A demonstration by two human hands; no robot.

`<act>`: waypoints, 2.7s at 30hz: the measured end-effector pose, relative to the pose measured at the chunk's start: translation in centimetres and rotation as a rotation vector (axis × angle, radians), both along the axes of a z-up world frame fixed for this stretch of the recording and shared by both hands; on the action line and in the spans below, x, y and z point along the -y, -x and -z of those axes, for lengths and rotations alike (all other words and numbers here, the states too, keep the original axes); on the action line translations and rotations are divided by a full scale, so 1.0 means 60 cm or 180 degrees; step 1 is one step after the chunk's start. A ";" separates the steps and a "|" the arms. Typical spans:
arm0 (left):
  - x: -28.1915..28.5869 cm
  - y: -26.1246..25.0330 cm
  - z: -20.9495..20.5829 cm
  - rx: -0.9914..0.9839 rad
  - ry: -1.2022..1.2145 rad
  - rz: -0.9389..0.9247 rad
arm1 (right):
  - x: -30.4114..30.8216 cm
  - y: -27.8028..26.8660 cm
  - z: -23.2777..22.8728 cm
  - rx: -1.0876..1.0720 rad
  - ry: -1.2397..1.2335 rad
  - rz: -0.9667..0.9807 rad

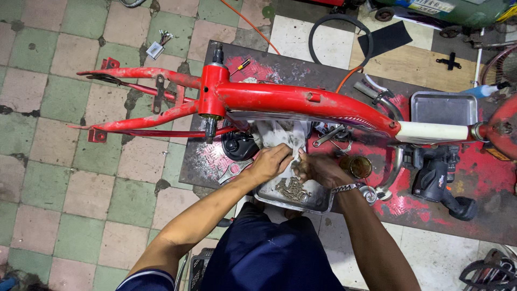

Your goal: The person wipes and cleans various motorcycle parts, including a central axle-like component and the area around a red frame, using a cloth and a spray cleaner.

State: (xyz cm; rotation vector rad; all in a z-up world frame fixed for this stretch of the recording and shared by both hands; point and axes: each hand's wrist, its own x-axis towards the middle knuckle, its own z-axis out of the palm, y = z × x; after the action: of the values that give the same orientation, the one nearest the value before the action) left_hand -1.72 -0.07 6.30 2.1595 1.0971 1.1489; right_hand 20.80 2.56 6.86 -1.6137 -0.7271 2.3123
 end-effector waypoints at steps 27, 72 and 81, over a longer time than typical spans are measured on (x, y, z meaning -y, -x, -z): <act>-0.002 0.012 0.135 0.2746 0.4517 0.0729 | 0.019 0.060 -0.132 0.0833 -0.4271 -0.1612; -0.054 0.080 0.098 0.3697 0.4644 0.0946 | 0.014 0.020 -0.048 -0.0289 -0.2232 0.0878; -0.092 0.011 0.172 0.2337 0.1968 -0.1238 | 0.065 0.025 -0.049 -0.1395 -0.1780 0.1557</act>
State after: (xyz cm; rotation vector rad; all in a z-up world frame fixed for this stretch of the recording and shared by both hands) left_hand -2.38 5.43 -4.04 0.9549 1.2987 1.3648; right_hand 19.32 -1.34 9.81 -0.8741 -0.6898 1.7930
